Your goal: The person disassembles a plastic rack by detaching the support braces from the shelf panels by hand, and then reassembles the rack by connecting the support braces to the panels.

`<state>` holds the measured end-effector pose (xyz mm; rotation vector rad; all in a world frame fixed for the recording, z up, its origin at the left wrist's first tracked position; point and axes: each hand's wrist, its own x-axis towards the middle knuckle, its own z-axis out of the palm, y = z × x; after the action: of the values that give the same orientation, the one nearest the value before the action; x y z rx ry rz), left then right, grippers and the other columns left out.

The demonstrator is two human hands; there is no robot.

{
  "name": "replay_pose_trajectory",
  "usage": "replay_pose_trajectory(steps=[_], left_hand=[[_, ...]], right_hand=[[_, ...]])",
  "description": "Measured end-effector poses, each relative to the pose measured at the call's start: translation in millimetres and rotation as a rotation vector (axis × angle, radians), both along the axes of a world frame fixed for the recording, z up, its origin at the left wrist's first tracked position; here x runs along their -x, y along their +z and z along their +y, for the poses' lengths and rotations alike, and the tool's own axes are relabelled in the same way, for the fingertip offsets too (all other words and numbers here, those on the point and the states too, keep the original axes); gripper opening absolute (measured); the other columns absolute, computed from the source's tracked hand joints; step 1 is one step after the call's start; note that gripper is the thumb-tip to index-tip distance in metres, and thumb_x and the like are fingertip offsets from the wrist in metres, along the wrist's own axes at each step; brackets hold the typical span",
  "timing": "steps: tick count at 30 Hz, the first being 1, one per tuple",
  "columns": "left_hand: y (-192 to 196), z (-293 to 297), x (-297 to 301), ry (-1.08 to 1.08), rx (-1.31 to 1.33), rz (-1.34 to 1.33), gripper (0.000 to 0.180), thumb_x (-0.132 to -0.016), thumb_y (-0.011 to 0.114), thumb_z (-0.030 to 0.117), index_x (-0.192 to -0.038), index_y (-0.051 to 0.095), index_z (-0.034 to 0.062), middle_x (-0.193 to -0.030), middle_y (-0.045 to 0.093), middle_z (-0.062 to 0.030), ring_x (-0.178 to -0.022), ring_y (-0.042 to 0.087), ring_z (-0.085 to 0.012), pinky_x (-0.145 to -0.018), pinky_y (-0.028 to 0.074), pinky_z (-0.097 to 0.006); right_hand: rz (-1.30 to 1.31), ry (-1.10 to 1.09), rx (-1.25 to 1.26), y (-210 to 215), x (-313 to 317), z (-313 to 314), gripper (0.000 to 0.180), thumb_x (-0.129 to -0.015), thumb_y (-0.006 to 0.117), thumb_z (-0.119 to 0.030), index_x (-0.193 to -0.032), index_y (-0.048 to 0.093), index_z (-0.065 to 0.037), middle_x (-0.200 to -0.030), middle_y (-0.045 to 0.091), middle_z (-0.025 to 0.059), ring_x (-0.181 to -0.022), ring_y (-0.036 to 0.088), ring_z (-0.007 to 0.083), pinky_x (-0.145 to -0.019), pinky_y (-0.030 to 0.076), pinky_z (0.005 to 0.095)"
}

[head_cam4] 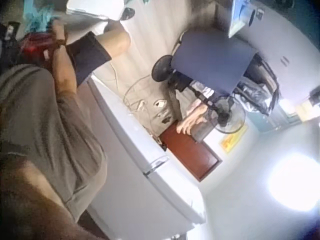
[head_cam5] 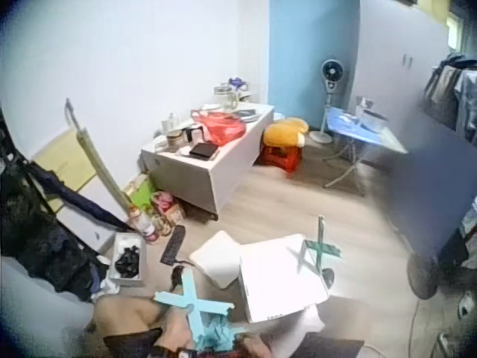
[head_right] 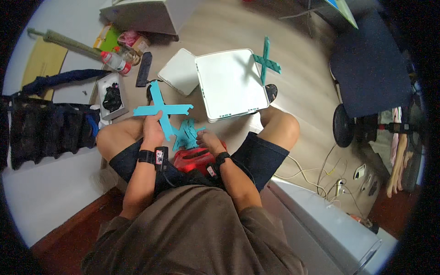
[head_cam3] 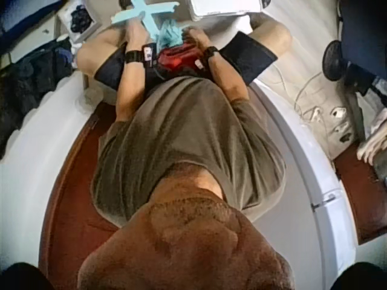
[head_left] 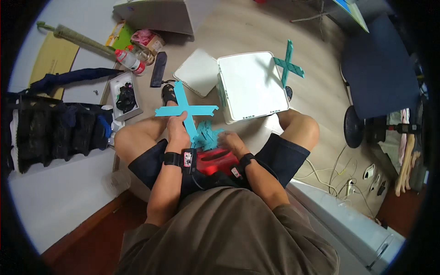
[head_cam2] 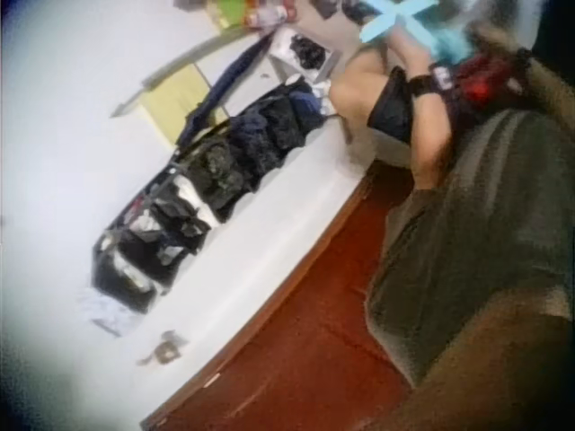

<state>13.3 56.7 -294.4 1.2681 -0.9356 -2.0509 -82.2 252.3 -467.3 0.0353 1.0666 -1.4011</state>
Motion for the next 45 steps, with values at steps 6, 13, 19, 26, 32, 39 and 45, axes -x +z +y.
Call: replay_pose_trajectory(steps=[6,13,19,26,32,39,45], left_hand=[[8.1,2.4,7.6,-0.036,-0.217,0.074,0.014,-0.093,0.051,0.006,-0.105,0.055,0.0011,-0.087,0.059,-0.0098,-0.069,0.056,-0.0238,-0.063,0.05,-0.039],[6.0,8.3,16.9,-0.109,-0.417,0.076,0.013,-0.093,0.05,0.006,-0.105,0.053,0.0015,-0.089,0.059,-0.0098,-0.074,0.057,-0.0249,-0.068,0.05,-0.042],[11.6,19.7,44.2,-0.2,-0.316,0.065,0.012,-0.093,0.05,0.006,-0.105,0.053,0.002,-0.09,0.061,-0.0092,-0.077,0.059,-0.0239,-0.071,0.051,-0.042],[22.9,21.1,42.8,-0.247,-0.305,0.064,0.014,-0.094,0.05,0.008,-0.106,0.053,0.0014,-0.093,0.061,-0.0084,-0.081,0.059,-0.022,-0.075,0.051,-0.039],[21.4,24.5,43.0,-0.253,-0.31,0.108,0.014,-0.094,0.05,0.008,-0.106,0.053,0.0013,-0.094,0.061,-0.0094,-0.082,0.06,-0.0223,-0.076,0.051,-0.04],[24.0,29.0,35.6,-0.238,-0.287,0.113,0.017,-0.092,0.052,0.005,-0.108,0.052,0.0012,-0.097,0.06,-0.0094,-0.085,0.06,-0.022,-0.076,0.052,-0.041],[34.8,30.5,30.1,-0.276,-0.105,0.145,0.024,-0.091,0.052,0.004,-0.115,0.052,-0.0009,-0.1,0.061,-0.0092,-0.088,0.061,-0.0212,-0.074,0.054,-0.038]], right_hand=[[0.127,-0.021,-0.137,55.8,-1.4,-8.1,0.023,-0.092,0.054,-0.023,-0.101,0.057,-0.002,-0.09,0.06,0.0098,-0.077,0.059,0.0204,-0.062,0.048,0.0331],[0.111,-0.059,-0.159,72.4,-4.0,-12.2,0.022,-0.091,0.054,-0.021,-0.102,0.058,-0.003,-0.091,0.061,0.0092,-0.08,0.06,0.0199,-0.066,0.049,0.0325],[0.074,-0.149,-0.231,77.2,8.1,-14.3,0.023,-0.09,0.055,-0.02,-0.105,0.059,-0.003,-0.096,0.063,0.0071,-0.081,0.061,0.0177,-0.069,0.049,0.0312],[0.063,-0.112,-0.187,56.3,4.8,-20.2,0.021,-0.091,0.053,-0.018,-0.106,0.059,-0.004,-0.094,0.063,0.0073,-0.074,0.061,0.0173,-0.065,0.049,0.0309],[0.045,-0.134,-0.197,58.6,19.1,-13.0,0.02,-0.093,0.05,-0.016,-0.106,0.058,-0.002,-0.094,0.062,0.0086,-0.077,0.06,0.0168,-0.065,0.049,0.0297],[0.049,-0.165,-0.184,52.4,15.1,-5.7,0.02,-0.092,0.051,-0.013,-0.107,0.057,-0.001,-0.091,0.062,0.0078,-0.074,0.06,0.0161,-0.064,0.048,0.0287],[0.103,-0.217,-0.124,80.1,16.9,3.4,0.024,-0.091,0.054,-0.015,-0.109,0.057,0.0,-0.091,0.063,0.008,-0.074,0.061,0.0166,-0.064,0.048,0.0289]])
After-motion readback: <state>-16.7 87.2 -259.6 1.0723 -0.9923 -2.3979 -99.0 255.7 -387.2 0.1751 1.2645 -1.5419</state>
